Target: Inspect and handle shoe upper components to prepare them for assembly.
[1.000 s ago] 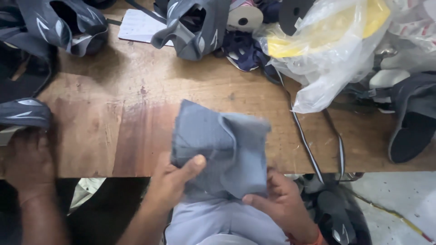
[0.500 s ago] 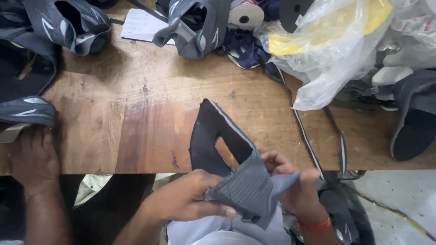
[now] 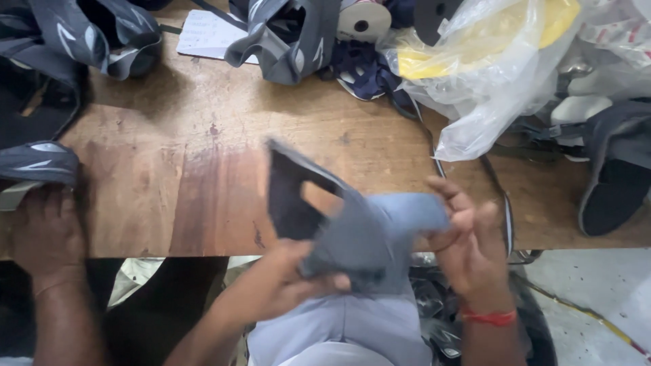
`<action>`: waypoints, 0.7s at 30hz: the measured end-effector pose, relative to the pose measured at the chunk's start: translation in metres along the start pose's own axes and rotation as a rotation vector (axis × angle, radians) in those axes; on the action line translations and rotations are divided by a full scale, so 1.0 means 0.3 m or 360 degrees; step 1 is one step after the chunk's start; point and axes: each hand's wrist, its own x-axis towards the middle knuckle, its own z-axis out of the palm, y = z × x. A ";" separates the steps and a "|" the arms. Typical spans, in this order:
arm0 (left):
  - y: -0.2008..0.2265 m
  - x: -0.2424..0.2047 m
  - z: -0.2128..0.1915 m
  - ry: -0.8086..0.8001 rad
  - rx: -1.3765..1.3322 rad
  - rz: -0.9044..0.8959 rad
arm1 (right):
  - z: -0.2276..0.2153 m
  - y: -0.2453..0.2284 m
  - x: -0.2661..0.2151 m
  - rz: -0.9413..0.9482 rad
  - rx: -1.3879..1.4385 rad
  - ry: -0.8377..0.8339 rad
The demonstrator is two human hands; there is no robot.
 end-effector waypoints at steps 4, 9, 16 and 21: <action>-0.062 0.002 -0.003 0.0576 -0.0550 -0.0158 | 0.003 0.172 -0.009 -0.0066 -0.0551 -0.0281; -0.140 -0.008 0.003 0.0807 -0.0896 -0.0094 | 0.020 0.192 -0.006 0.0015 -0.0875 -0.0110; -0.143 0.148 -0.043 0.1113 0.1180 0.0131 | 0.158 0.173 0.000 -0.1162 -0.2395 -0.0076; -0.554 0.334 -0.012 0.0704 0.1966 0.0226 | 0.253 0.205 0.203 -0.1029 -0.2509 -0.0799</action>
